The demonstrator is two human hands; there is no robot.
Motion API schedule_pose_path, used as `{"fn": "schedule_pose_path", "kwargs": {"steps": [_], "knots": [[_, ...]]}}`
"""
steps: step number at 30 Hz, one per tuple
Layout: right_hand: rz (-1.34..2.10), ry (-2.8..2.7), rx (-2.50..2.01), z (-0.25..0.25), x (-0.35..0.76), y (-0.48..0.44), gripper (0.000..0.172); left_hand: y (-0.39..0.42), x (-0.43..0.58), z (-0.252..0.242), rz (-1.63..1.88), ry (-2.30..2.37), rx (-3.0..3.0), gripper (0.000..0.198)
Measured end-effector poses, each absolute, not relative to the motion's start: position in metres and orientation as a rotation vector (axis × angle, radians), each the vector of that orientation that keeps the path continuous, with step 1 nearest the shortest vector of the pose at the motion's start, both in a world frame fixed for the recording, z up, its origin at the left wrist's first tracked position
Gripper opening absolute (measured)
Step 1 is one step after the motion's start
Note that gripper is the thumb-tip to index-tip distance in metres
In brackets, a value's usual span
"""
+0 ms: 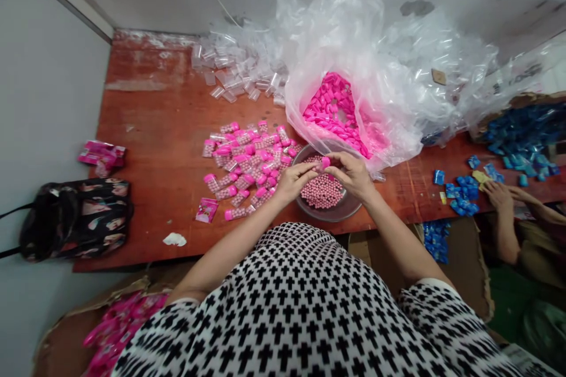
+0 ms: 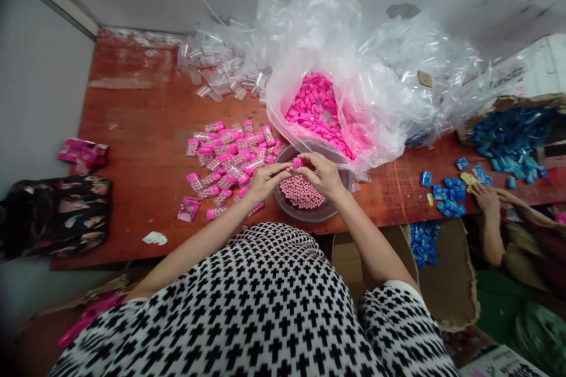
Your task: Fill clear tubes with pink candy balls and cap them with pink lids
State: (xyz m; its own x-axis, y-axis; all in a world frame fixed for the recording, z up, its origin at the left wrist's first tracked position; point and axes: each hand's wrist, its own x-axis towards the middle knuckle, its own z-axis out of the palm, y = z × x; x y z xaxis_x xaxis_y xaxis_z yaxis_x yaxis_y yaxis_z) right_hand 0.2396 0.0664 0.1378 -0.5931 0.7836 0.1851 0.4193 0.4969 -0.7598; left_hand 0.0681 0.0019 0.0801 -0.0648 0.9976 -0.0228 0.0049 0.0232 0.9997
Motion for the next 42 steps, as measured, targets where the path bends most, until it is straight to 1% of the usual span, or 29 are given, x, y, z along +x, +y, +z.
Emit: {"fn": "schedule_pose_path", "kwargs": {"steps": [3, 10, 15, 18, 20, 23, 25, 27, 30, 32, 35, 39, 42], "knots": [[0.825, -2.329, -0.901, 0.145, 0.241, 0.066, 0.024, 0.000, 0.069, 0.085, 1.261, 1.255, 1.224, 0.030], [0.729, -2.492, -0.783, 0.144, 0.244, 0.057, 0.018, -0.005, 0.070, 0.087, 1.313, 1.271, 1.243, 0.026], [0.683, -2.499, -0.883, 0.135, 0.245, 0.042, 0.017, -0.008, 0.072, 0.086, 1.275, 1.295, 1.271, 0.023], [0.889, -2.330, -0.977, 0.131, 0.246, 0.042, 0.021, -0.006, 0.075, 0.083, 1.261, 1.264, 1.161, 0.025], [1.190, -2.089, -1.036, 0.128, 0.248, 0.043, 0.027, -0.005, 0.078, 0.082, 1.281, 1.203, 0.929, 0.032], [1.714, -1.552, -1.028, 0.122, 0.253, 0.044, 0.039, -0.005, 0.082, 0.081, 1.330, 1.094, 0.505, 0.046], [1.892, -1.250, -0.984, 0.115, 0.257, 0.042, 0.041, -0.006, 0.083, 0.080, 1.348, 1.056, 0.349, 0.050], [1.915, -1.090, -0.981, 0.109, 0.258, 0.040, 0.039, -0.007, 0.083, 0.078, 1.358, 1.088, 0.332, 0.049], [1.879, -0.999, -1.011, 0.104, 0.255, 0.042, 0.032, -0.009, 0.081, 0.073, 1.359, 1.217, 0.512, 0.042], [1.904, -0.989, -1.025, 0.104, 0.251, 0.044, 0.033, -0.010, 0.080, 0.070, 1.346, 1.268, 0.707, 0.035], [2.068, -0.994, -1.066, 0.107, 0.244, 0.045, 0.036, -0.011, 0.080, 0.069, 1.336, 1.272, 0.913, 0.027], [2.286, -0.878, -1.147, 0.111, 0.235, 0.039, 0.034, -0.013, 0.082, 0.070, 1.333, 1.252, 0.939, 0.026], [2.259, -0.767, -1.153, 0.107, 0.228, 0.033, 0.028, -0.015, 0.083, 0.070, 1.313, 1.260, 0.914, 0.028]]}}
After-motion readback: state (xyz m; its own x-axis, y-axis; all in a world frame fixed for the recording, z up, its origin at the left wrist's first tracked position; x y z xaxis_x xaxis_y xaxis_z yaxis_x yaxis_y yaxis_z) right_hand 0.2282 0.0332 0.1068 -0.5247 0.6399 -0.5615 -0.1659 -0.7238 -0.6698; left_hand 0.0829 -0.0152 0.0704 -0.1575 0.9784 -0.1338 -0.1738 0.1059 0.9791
